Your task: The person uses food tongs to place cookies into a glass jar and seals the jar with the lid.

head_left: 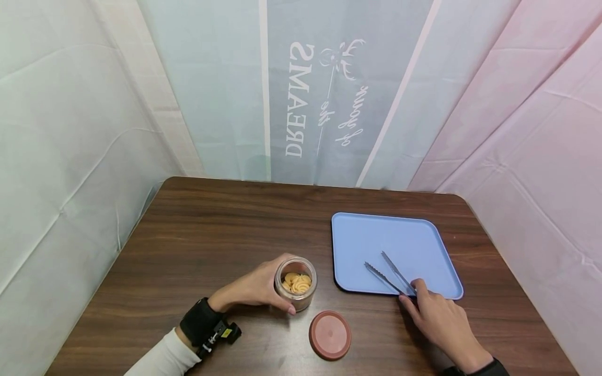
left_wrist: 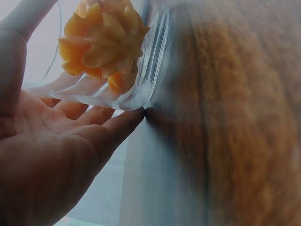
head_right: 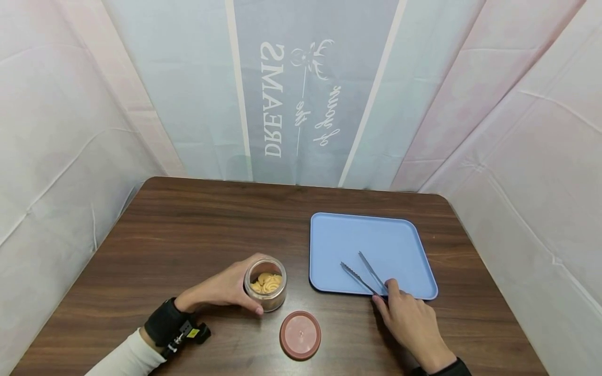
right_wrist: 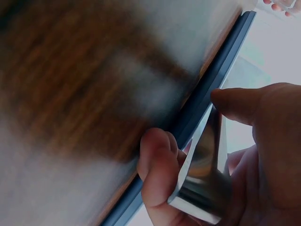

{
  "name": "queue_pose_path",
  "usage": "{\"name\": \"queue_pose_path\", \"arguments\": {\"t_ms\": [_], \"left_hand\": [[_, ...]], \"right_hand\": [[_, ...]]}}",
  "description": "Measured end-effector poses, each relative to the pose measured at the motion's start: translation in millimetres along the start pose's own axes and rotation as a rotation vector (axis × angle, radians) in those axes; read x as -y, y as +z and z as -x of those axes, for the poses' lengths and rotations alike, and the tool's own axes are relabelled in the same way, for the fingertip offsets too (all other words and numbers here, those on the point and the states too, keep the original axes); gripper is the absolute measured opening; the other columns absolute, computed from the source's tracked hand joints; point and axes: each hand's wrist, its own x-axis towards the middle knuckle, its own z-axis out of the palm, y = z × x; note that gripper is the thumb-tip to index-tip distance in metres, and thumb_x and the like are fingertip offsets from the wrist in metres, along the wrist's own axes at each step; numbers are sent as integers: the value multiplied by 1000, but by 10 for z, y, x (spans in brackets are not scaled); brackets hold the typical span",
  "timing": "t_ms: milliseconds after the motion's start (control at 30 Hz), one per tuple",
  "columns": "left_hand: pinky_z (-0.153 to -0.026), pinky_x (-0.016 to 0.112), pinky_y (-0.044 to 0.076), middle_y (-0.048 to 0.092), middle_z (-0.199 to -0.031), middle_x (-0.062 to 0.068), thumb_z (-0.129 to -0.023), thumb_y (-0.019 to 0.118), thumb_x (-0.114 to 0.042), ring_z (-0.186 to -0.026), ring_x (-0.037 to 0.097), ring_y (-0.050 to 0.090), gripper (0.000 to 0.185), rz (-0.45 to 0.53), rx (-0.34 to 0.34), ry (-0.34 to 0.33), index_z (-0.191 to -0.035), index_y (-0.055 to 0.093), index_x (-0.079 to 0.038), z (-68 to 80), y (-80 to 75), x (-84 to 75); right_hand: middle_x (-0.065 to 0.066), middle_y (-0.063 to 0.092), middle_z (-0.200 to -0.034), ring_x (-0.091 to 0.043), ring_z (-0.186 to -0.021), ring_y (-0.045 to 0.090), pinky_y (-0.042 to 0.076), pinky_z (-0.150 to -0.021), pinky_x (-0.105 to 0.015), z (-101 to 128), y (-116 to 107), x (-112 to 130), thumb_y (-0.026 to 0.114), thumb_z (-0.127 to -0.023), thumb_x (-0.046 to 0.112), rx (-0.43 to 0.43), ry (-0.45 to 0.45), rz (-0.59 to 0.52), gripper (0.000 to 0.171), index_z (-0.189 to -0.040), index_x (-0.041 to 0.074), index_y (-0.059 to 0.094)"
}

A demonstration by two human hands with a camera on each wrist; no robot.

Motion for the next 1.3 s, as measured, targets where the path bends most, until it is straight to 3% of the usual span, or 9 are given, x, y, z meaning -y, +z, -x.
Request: {"name": "queue_pose_path", "arguments": {"t_ms": [700,933,1300], "left_hand": [[-112,39,46,67,-137,2,-72,101,-32,-127,20,62,92,-12,-5,18,-147,50,-19,5,13,33],[-112,39,47,67,-138,1,-71,101,-33,-127,20,62,93,-17,-4,11,-147,49,-19,2,3,6],[-111,38,47,67,-137,1,-71,101,-33,-127,19,62,93,-27,-11,8,-147,49,-19,8,9,5]], "right_hand": [[-20,70,-77,-27,-52,58,40,-41,-42,67,10,8,73,-99,42,-88,-16,61,55,-126,-3,57],[-19,69,-75,-23,-50,53,38,-40,-39,75,-29,23,71,-100,45,-55,18,66,58,-128,-5,58],[-26,72,-90,-30,-58,62,44,-43,-43,85,-56,25,71,-100,46,-42,13,53,62,-129,-7,58]]}}
